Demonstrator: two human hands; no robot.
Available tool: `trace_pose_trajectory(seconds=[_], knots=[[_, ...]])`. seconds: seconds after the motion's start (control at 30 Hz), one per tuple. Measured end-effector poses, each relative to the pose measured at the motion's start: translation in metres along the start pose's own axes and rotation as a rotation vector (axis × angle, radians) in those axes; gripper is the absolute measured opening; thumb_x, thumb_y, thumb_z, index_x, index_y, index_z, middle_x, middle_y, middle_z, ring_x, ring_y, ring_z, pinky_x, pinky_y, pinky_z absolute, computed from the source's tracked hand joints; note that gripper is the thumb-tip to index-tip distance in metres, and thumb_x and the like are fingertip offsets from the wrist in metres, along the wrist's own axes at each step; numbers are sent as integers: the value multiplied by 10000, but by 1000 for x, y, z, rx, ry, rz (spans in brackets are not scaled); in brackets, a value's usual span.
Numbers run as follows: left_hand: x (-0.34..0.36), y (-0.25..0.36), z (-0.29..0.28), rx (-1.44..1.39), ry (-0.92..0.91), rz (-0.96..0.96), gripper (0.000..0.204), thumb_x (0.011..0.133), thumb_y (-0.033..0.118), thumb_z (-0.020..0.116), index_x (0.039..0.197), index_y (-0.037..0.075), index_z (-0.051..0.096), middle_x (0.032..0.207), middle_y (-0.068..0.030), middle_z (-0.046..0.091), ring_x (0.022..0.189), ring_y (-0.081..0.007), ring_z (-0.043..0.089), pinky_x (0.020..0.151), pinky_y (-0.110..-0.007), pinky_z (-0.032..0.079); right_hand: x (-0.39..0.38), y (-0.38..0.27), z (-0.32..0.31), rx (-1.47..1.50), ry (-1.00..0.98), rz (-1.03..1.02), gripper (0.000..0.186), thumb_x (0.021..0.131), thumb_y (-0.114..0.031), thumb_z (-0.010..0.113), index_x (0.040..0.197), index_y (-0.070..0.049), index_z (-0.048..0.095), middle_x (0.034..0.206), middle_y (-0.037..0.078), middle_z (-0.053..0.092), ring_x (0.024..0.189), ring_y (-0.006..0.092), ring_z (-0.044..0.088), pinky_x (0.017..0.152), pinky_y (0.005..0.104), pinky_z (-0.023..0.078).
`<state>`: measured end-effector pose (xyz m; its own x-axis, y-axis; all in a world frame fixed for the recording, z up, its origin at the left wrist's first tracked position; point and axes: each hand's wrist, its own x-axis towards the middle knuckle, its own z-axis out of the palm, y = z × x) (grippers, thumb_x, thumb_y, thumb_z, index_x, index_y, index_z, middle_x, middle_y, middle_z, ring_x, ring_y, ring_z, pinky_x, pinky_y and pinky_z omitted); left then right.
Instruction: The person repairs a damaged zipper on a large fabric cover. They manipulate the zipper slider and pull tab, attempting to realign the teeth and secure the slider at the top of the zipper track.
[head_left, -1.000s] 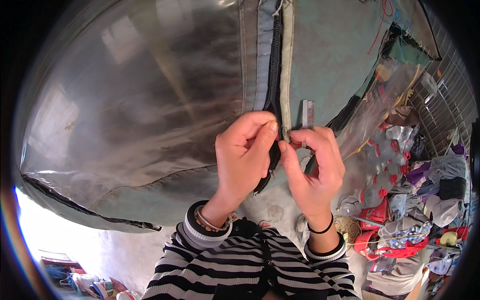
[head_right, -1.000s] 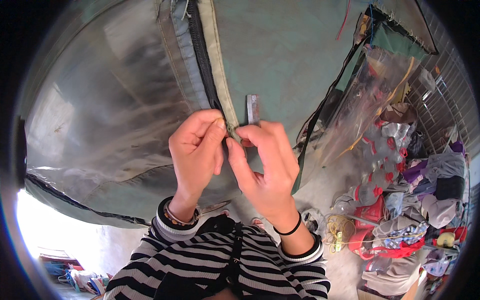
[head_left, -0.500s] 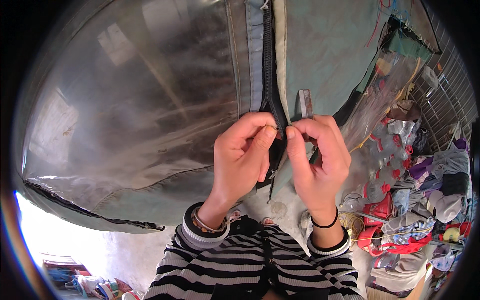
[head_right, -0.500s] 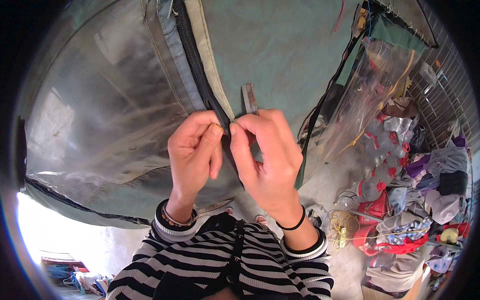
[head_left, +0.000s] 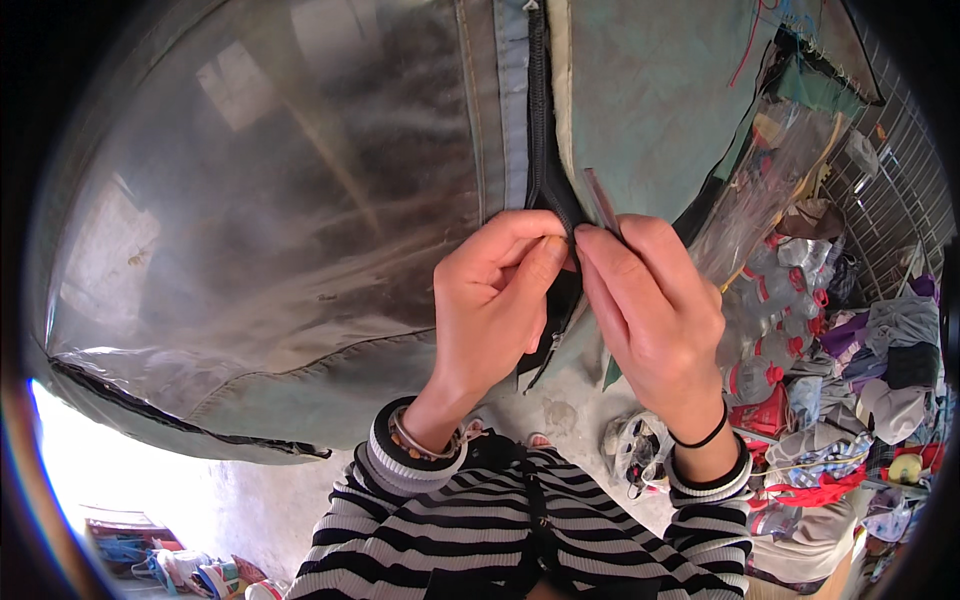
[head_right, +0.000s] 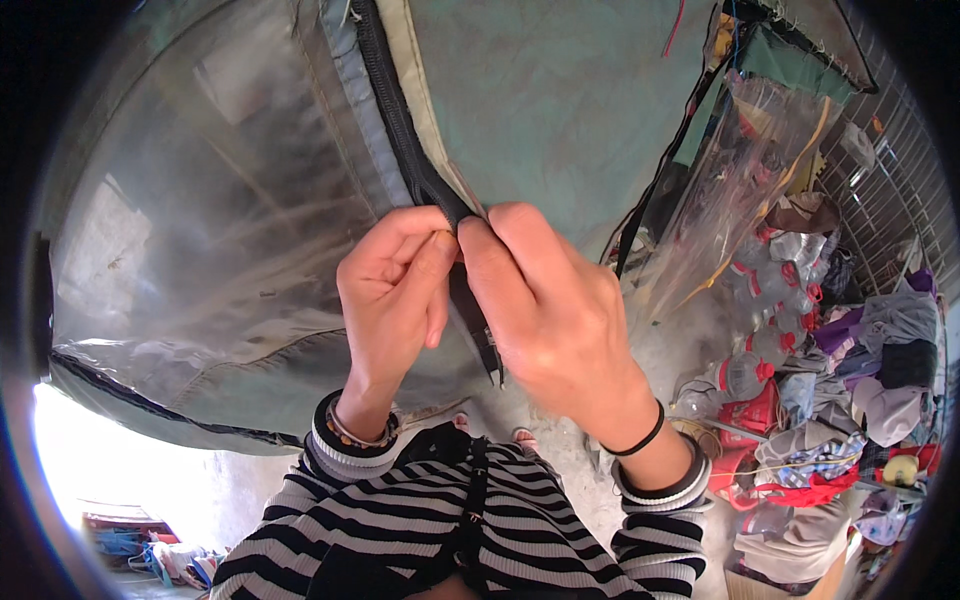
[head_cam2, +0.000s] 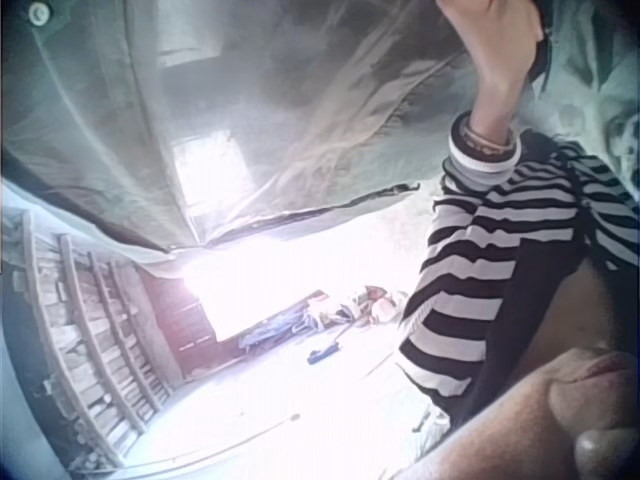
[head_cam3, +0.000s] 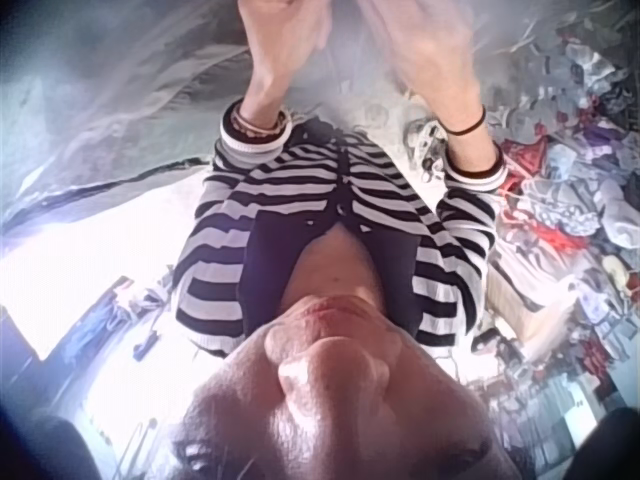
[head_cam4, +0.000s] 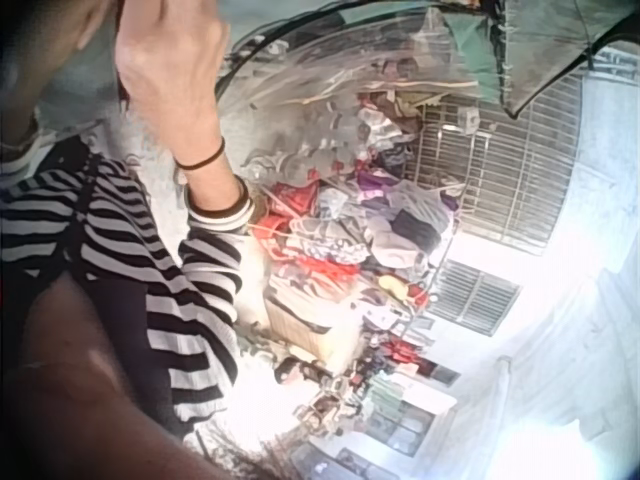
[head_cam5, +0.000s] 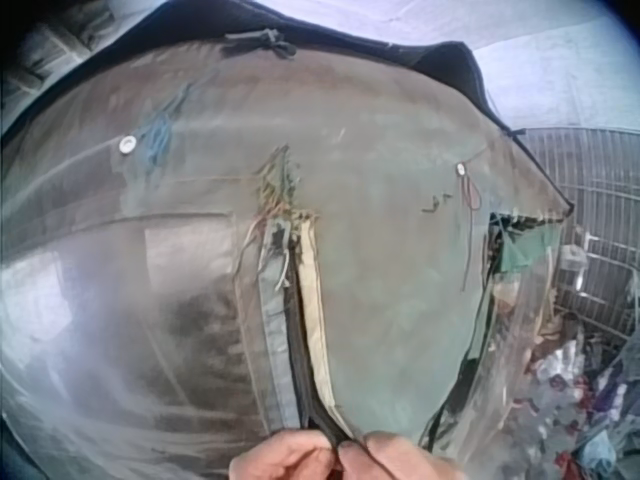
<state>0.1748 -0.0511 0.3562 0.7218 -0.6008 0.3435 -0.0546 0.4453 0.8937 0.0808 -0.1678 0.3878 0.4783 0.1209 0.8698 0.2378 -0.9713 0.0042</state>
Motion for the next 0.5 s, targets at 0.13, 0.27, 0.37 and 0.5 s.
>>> trace_pose_trajectory(seconds=[0.13,0.27,0.37,0.5], knots=[[-4,9,5,-8,34,-7,98,969,31,569,1028,-25,625,786,-27,651,451,-6,459,378,-181,318,-1,8,13,-9,108,-60,323,649,94,698,957,48,615,933,133,574,616,239,618,473,313,493],[-5,18,7,70,67,-2,86,965,62,593,981,-18,616,702,12,613,462,-1,444,397,-189,314,-5,9,22,81,230,-14,321,623,121,710,919,35,623,872,130,571,555,225,583,461,320,469],[2,6,8,232,64,192,92,963,77,600,928,-8,594,627,28,568,482,-8,417,427,-207,321,-5,4,22,141,271,75,283,630,135,706,881,26,632,826,123,573,544,213,567,456,319,458],[3,-3,8,407,98,355,115,952,79,612,878,3,568,574,11,528,503,-26,402,452,-229,338,-5,0,24,117,335,101,236,637,141,690,837,24,642,792,110,574,543,193,566,462,271,449]])
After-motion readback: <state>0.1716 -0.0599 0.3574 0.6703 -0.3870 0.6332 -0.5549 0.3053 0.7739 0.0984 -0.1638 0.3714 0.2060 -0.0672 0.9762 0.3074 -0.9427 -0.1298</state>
